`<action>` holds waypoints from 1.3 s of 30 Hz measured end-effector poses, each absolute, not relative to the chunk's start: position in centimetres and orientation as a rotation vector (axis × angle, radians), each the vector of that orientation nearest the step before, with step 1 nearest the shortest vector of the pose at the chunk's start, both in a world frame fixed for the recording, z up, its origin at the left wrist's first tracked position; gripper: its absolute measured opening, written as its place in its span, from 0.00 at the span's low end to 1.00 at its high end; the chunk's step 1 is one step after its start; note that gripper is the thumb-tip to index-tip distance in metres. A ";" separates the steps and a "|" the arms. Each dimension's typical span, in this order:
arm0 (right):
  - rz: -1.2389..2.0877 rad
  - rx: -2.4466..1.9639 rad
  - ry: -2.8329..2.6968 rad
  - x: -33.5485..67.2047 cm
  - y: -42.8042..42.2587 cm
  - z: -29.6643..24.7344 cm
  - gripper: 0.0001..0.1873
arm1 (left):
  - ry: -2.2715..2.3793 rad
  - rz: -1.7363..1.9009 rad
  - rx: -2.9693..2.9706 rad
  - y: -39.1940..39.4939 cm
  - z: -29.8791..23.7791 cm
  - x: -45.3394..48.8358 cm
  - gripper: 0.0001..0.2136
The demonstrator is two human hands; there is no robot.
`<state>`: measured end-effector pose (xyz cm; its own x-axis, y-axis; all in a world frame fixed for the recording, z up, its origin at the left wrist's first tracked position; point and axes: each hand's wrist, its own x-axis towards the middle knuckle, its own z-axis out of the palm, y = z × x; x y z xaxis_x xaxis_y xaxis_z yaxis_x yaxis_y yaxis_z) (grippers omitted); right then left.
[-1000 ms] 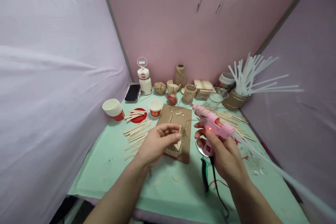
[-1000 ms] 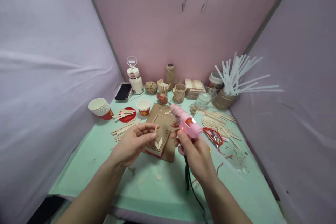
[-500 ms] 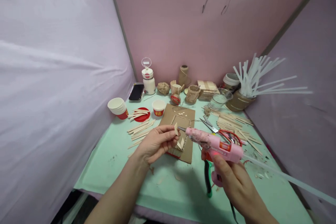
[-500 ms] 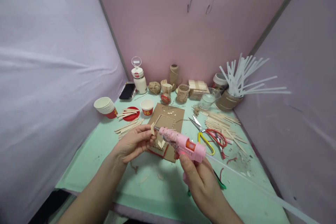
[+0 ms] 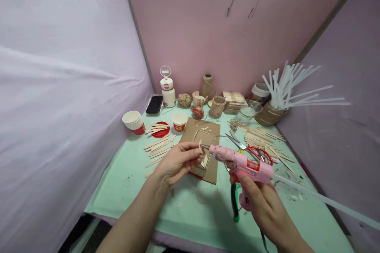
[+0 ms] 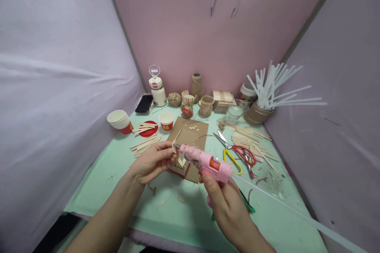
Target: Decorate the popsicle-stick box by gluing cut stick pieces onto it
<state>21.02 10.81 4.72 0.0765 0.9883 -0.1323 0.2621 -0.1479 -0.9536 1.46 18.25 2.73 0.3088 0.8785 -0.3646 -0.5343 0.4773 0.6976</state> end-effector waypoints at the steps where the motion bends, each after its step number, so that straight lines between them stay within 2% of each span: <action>1: 1.132 -1.545 -1.289 21.0 10.8 4.7 0.30 | 0.800 0.988 0.506 18.3 2.7 1.5 0.16; 9: 1.144 -1.549 -1.260 20.9 10.7 4.8 0.32 | 0.802 0.992 0.507 18.3 2.8 1.4 0.15; 20: 1.059 -1.464 -1.557 23.0 11.2 3.2 0.27 | 0.899 1.060 0.583 18.3 3.0 1.6 0.17; 27: 1.102 -1.441 -1.263 23.9 10.5 2.8 0.27 | 0.985 1.091 0.704 19.2 3.1 1.2 0.16; 33: 1.015 -1.473 -1.059 26.6 9.7 1.5 0.27 | 1.455 1.096 1.341 20.9 4.0 0.9 0.09; 39: 0.637 -1.812 -1.045 32.3 9.8 -0.1 0.23 | 1.795 0.741 1.943 22.5 4.5 2.1 0.07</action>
<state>32.32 9.82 -0.06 0.5055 0.8628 0.0096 0.3872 -0.2169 -0.8961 2.09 22.45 4.50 0.0387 0.9926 0.1155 0.7851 -0.1017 0.6110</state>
